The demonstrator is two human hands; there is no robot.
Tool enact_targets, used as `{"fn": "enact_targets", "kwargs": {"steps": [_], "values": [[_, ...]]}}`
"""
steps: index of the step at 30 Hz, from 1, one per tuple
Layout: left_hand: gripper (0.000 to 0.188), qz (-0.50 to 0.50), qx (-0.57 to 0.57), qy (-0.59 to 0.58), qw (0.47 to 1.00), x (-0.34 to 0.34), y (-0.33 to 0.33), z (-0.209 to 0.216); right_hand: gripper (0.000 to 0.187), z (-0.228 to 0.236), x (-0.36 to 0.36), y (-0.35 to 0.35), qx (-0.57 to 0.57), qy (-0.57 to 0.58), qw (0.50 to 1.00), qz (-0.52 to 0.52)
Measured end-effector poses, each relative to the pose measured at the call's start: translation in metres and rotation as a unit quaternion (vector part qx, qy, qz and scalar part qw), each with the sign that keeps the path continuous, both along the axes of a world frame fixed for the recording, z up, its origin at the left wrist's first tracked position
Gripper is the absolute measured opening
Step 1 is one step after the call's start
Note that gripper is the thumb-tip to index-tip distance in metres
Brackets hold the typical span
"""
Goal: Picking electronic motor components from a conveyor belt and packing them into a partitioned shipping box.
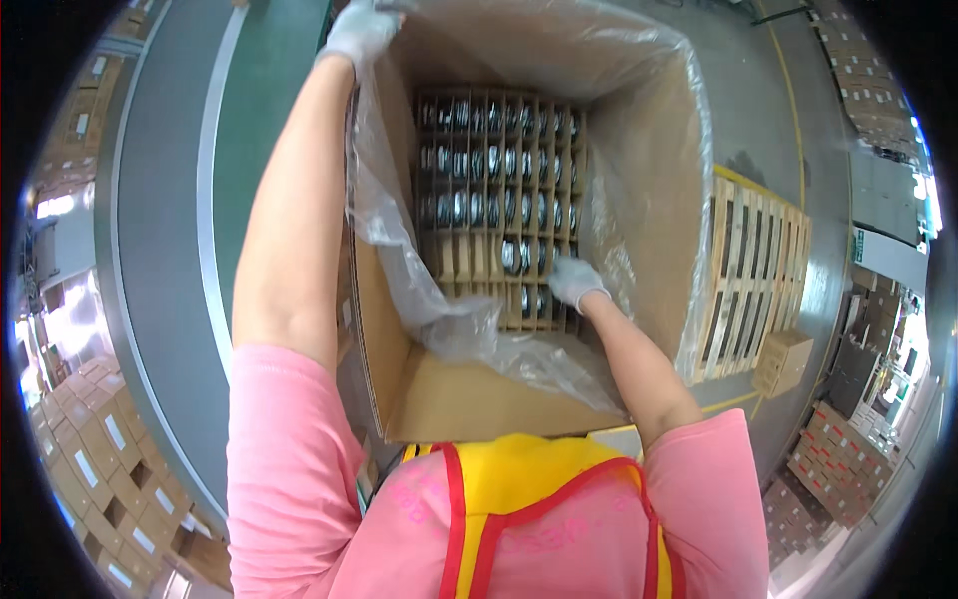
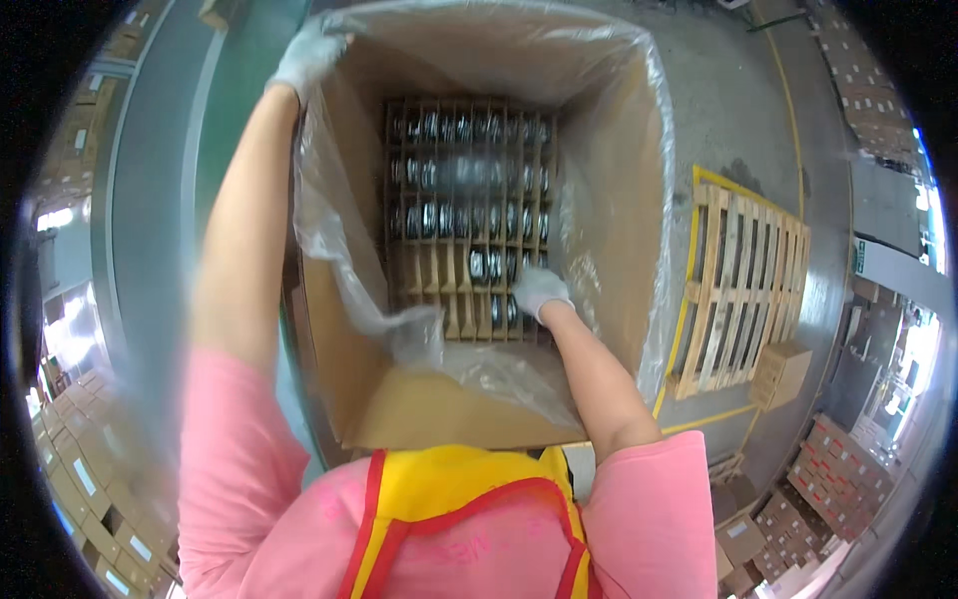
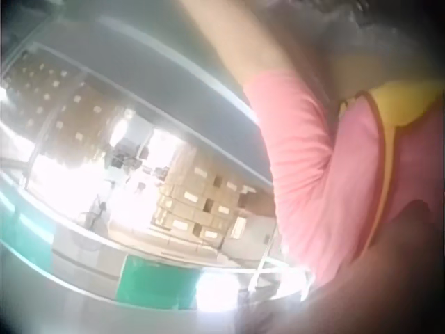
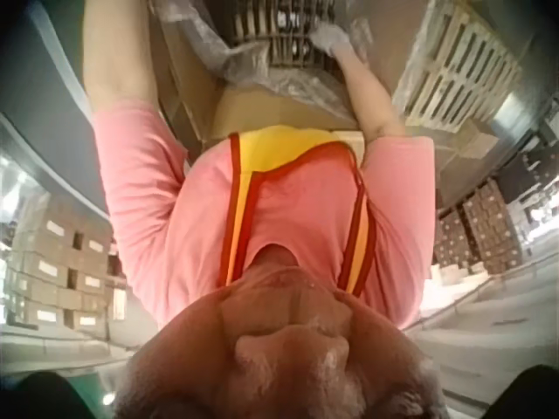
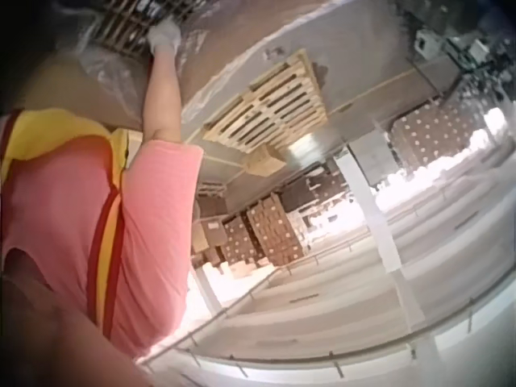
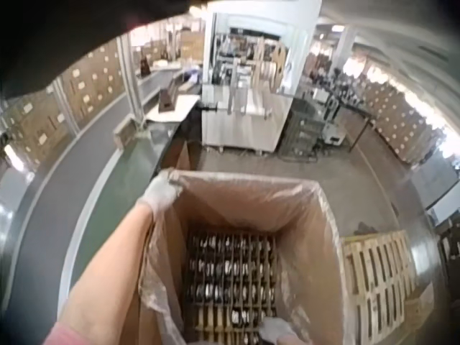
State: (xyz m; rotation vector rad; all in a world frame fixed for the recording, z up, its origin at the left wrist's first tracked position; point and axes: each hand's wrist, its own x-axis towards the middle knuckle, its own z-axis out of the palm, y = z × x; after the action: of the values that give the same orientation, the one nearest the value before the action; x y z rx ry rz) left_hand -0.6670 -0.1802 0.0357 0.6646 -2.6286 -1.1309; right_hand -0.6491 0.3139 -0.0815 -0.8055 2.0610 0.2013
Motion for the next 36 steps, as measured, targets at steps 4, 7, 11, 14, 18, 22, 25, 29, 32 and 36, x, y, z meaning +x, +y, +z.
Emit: {"fn": "enact_targets", "kwargs": {"steps": [4, 7, 11, 14, 18, 22, 25, 29, 32, 36], "values": [[0.068, 0.179, -0.008, -0.029, 0.983, 0.031, 0.041, 0.051, 0.057, 0.057, -0.097, -0.092, -0.088, 0.328, 0.94, 0.027], [0.063, 0.201, -0.294, 0.031, 0.934, 0.047, 0.062, 0.061, 0.059, 0.103, -0.18, -0.134, -0.268, 0.612, 0.733, 0.125], [0.055, -0.064, -0.44, 0.1, 0.89, 0.091, 0.142, 0.109, 0.057, 0.184, -0.219, -0.158, -0.32, 0.568, 0.754, 0.078], [0.062, -0.266, -0.27, 0.032, 0.925, 0.14, 0.218, 0.1, 0.051, 0.19, -0.234, -0.163, -0.39, 0.444, 0.806, 0.026], [0.089, -0.446, -0.064, -0.305, 0.839, 0.202, 0.27, 0.118, 0.047, 0.175, -0.261, -0.141, -0.463, 0.397, 0.792, 0.031], [0.079, -0.362, -0.016, -0.307, 0.88, 0.283, 0.287, 0.152, 0.061, 0.183, -0.216, -0.11, -0.546, 0.384, 0.744, 0.019], [0.047, -0.297, -0.074, -0.309, 0.9, 0.326, 0.309, 0.151, 0.07, 0.194, -0.152, -0.06, -0.499, 0.31, 0.8, -0.124], [0.023, -0.275, -0.157, -0.242, 0.917, 0.349, 0.303, 0.162, 0.072, 0.192, -0.066, 0.018, -0.431, 0.214, 0.858, -0.179], [0.023, -0.223, -0.173, -0.243, 0.928, 0.373, 0.289, 0.16, 0.069, 0.187, -0.023, 0.096, -0.389, 0.216, 0.88, -0.169], [0.028, -0.168, -0.145, -0.147, 0.964, 0.427, 0.284, 0.111, 0.069, 0.179, 0.028, 0.157, -0.347, -0.149, 0.795, -0.475]]}}
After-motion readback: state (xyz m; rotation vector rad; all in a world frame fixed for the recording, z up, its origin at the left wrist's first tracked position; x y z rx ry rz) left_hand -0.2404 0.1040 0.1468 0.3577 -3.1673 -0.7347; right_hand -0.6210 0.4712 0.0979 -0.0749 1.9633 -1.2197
